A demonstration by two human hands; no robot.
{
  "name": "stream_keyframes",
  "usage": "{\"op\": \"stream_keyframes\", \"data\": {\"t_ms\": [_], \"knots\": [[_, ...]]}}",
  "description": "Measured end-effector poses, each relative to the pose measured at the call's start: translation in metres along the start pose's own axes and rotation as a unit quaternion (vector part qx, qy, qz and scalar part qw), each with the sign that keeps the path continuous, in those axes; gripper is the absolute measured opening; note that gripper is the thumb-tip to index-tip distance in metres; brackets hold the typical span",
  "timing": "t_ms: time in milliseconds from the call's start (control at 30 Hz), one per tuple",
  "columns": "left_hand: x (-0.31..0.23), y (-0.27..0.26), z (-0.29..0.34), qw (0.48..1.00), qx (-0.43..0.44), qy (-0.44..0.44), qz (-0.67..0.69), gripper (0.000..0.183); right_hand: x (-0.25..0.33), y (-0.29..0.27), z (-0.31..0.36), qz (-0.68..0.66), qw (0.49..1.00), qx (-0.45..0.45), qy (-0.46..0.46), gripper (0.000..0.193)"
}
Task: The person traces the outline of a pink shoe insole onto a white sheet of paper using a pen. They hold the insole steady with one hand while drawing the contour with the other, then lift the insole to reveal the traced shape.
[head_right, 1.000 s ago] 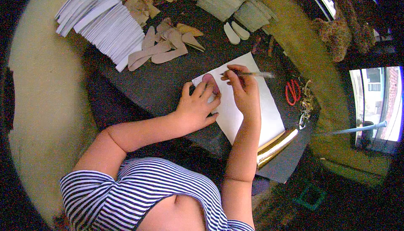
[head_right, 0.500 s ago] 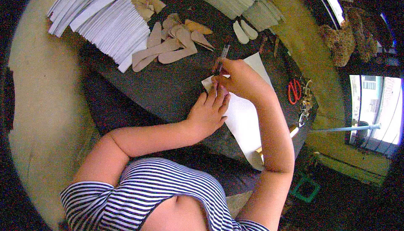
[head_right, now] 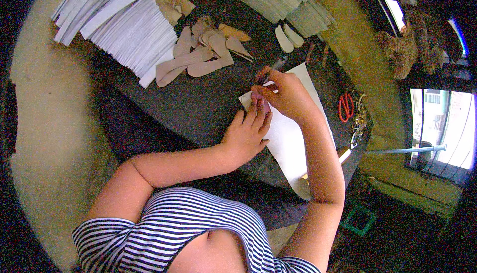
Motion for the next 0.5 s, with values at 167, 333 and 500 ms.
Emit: {"op": "stream_keyframes", "data": {"t_ms": [167, 333, 500], "knots": [[0.0016, 0.0047, 0.0025, 0.998, -0.019, -0.014, 0.051, 0.070, -0.0055, 0.0052, 0.0078, -0.059, 0.997, -0.041, -0.039, 0.016], [0.0038, 0.0078, 0.0059, 0.997, -0.037, -0.021, 0.069, 0.070, 0.0003, 0.0044, 0.0107, -0.080, 0.995, -0.045, -0.033, 0.015], [0.0047, 0.0087, 0.0046, 0.996, -0.027, -0.021, 0.088, 0.069, -0.0053, 0.0029, 0.0104, -0.080, 0.994, -0.075, -0.015, 0.013]]}}
Point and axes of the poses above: each hand's wrist, its own z-axis away from the middle knuckle, its own y-axis out of the palm, x = y × z, the point moved 4 cm from there along -z, towards the middle knuckle, and after that the axes turned 1 degree about x, right-handed, at the moved point
